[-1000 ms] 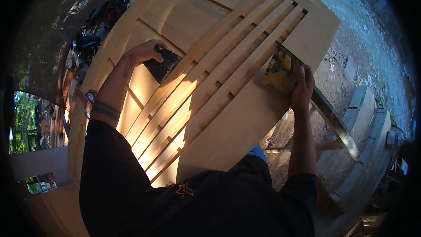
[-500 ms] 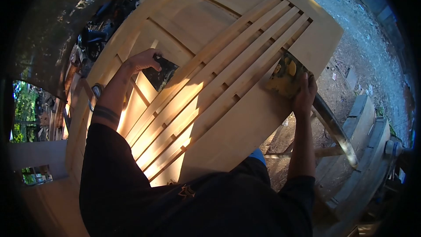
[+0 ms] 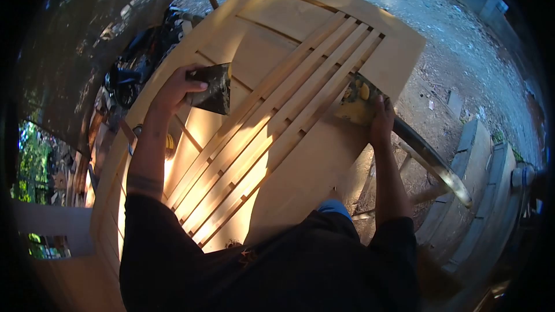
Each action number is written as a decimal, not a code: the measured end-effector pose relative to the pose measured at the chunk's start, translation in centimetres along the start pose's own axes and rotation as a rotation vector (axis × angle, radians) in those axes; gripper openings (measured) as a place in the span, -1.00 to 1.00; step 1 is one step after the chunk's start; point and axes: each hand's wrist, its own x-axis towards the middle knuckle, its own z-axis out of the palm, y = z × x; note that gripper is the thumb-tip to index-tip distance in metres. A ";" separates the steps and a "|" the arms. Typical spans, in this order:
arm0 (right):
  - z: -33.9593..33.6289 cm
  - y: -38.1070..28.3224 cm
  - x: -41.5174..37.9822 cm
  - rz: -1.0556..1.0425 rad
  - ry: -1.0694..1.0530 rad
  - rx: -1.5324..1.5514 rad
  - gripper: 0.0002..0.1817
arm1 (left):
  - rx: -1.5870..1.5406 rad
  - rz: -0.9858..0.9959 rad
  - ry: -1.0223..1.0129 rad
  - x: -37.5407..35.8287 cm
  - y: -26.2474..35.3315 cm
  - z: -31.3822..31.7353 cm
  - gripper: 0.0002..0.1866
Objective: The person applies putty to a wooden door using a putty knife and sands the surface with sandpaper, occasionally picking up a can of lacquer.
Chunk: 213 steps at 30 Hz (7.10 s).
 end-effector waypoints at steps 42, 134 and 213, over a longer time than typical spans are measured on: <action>11.0 -10.9 -22.5 0.535 -0.379 0.352 -0.68 | 0.136 -0.070 -0.251 -18.6 -10.3 8.4 -0.59; -13.6 -7.0 -15.4 0.422 0.553 0.229 -0.72 | 0.289 0.961 0.266 36.0 1.4 41.8 -0.10; 7.7 1.6 -18.7 0.129 -0.037 -0.137 -0.65 | 1.317 0.503 -0.418 -7.1 -7.8 -1.8 -0.48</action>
